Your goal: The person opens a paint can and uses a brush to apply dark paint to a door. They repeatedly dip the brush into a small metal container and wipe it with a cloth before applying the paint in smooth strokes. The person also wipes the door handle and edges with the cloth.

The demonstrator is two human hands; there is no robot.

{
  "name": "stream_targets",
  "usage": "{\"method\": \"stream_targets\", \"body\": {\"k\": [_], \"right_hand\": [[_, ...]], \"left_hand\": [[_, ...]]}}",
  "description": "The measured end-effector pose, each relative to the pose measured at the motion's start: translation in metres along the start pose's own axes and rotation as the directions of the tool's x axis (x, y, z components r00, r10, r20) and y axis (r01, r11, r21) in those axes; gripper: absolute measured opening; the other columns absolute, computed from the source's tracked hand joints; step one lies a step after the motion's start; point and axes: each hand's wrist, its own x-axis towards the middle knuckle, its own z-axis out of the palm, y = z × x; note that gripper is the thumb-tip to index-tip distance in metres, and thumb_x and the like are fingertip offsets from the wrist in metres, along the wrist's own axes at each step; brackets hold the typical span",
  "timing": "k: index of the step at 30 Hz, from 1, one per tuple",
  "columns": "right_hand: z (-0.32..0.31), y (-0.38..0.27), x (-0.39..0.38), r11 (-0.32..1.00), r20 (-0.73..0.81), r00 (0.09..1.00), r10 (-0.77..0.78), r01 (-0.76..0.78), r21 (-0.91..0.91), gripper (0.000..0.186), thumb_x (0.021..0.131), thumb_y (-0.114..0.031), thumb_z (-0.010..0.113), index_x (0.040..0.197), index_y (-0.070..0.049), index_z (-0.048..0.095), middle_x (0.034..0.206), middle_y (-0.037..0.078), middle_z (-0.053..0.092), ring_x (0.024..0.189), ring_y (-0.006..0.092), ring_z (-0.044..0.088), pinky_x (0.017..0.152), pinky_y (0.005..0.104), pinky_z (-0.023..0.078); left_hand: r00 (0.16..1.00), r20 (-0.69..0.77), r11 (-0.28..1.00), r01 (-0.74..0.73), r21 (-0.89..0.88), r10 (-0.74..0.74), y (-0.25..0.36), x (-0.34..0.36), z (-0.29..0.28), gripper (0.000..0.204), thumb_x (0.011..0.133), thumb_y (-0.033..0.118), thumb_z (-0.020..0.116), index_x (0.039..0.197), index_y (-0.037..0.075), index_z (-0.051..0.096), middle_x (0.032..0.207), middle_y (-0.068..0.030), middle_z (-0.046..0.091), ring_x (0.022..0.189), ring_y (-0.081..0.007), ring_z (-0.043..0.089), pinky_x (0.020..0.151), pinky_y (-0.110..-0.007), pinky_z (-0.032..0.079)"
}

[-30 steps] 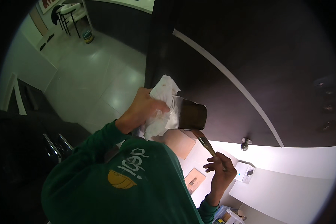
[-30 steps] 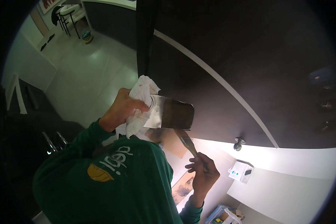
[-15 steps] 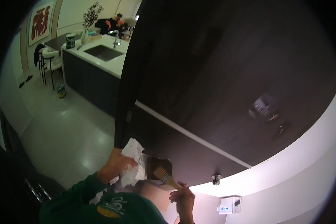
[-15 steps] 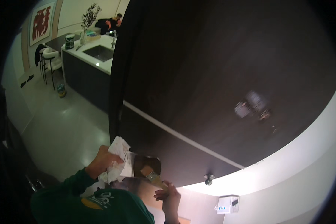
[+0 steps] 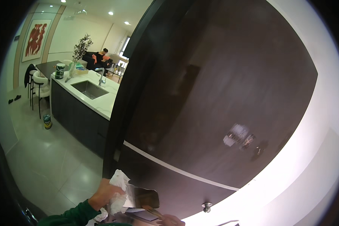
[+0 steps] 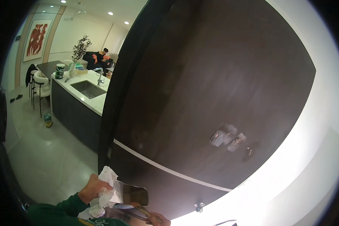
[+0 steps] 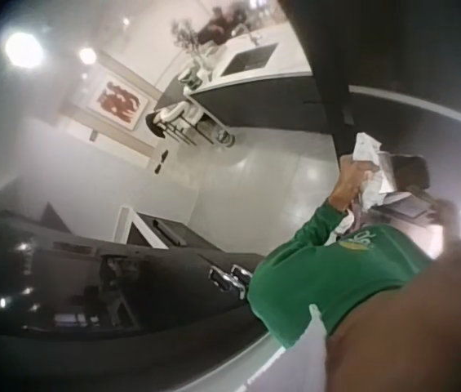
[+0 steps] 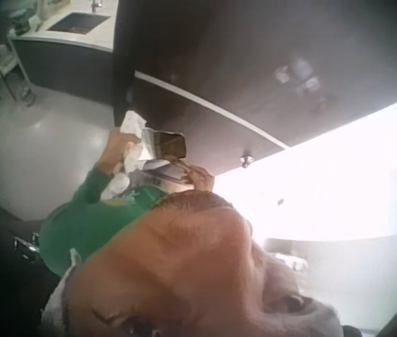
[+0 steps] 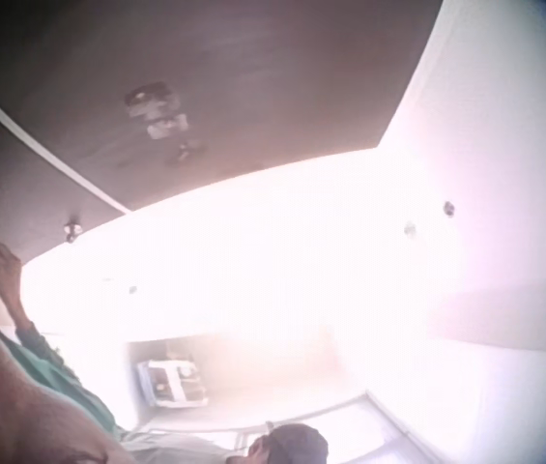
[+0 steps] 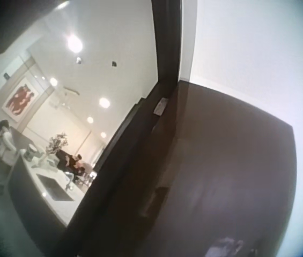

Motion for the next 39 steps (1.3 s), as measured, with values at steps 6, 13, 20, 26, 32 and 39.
{"method": "stream_targets", "body": {"k": [6, 13, 20, 26, 32, 39], "right_hand": [[-0.024, -0.026, -0.014, 0.990, 0.016, 0.990, 0.140, -0.140, 0.021, 0.041, 0.090, -0.026, 0.067, 0.109, 0.010, 0.063, 0.091, 0.020, 0.070, 0.079, 0.0258, 0.071, 0.071, 0.0349, 0.059], [-0.024, -0.124, 0.003, 0.940, -0.276, 0.901, -0.334, 0.338, -0.033, 0.029, 0.088, -0.015, 0.071, 0.103, 0.009, 0.066, 0.084, 0.019, 0.071, 0.075, 0.0277, 0.071, 0.072, 0.0353, 0.059], [-0.037, -0.253, 0.088, 0.325, -0.236, 0.226, -0.945, 0.711, -0.623, 0.021, 0.090, -0.006, 0.059, 0.104, 0.007, 0.066, 0.089, 0.021, 0.071, 0.071, 0.0242, 0.071, 0.067, 0.0330, 0.057], [0.000, -0.358, 0.169, 0.095, -0.111, 0.014, -0.994, 0.629, -0.772, 0.023, 0.087, -0.013, 0.071, 0.105, 0.000, 0.070, 0.078, 0.010, 0.071, 0.066, 0.0127, 0.067, 0.061, 0.0210, 0.049], [0.015, -0.414, 0.211, -0.008, -0.038, -0.074, -0.997, 0.543, -0.840, 0.020, 0.087, -0.017, 0.072, 0.099, -0.001, 0.072, 0.068, 0.006, 0.067, 0.055, 0.0075, 0.057, 0.054, 0.0208, 0.044], [0.021, -0.439, 0.225, -0.021, -0.036, -0.092, -0.995, 0.552, -0.834, 0.020, 0.087, -0.021, 0.071, 0.097, -0.004, 0.072, 0.062, 0.006, 0.064, 0.050, 0.0080, 0.055, 0.051, 0.0226, 0.042]], "left_hand": [[1.000, -0.002, 1.000, -0.024, -0.011, 0.024, -0.011, 0.010, -0.008, 0.026, 0.065, -0.003, 0.071, 0.091, -0.007, 0.068, 0.082, -0.0105, 0.067, 0.071, -0.0222, 0.067, 0.063, -0.034, 0.054], [0.995, -0.057, 0.996, -0.076, 0.054, 0.079, -0.016, 0.013, -0.026, 0.022, 0.064, 0.002, 0.070, 0.085, -0.007, 0.069, 0.077, -0.0087, 0.066, 0.066, -0.0179, 0.063, 0.062, -0.032, 0.050], [0.993, -0.072, 0.992, -0.088, 0.090, 0.095, -0.031, 0.018, -0.032, 0.022, 0.060, 0.001, 0.070, 0.079, -0.010, 0.066, 0.074, -0.0109, 0.064, 0.064, -0.0182, 0.062, 0.057, -0.033, 0.050], [0.966, -0.255, 0.998, -0.047, -0.033, 0.037, -0.055, 0.019, -0.067, 0.016, 0.058, -0.002, 0.071, 0.070, -0.009, 0.062, 0.068, -0.0109, 0.060, 0.056, -0.0207, 0.060, 0.050, -0.035, 0.048], [0.967, -0.242, 0.997, -0.076, 0.027, 0.081, -0.059, 0.018, -0.077, 0.016, 0.057, -0.002, 0.072, 0.068, -0.007, 0.061, 0.064, -0.0078, 0.058, 0.051, -0.0178, 0.057, 0.046, -0.032, 0.044], [0.981, -0.176, 0.995, -0.077, 0.069, 0.088, -0.061, 0.020, -0.094, 0.018, 0.057, -0.004, 0.067, 0.073, -0.007, 0.062, 0.069, -0.0074, 0.059, 0.056, -0.0187, 0.058, 0.050, -0.033, 0.046]]}}
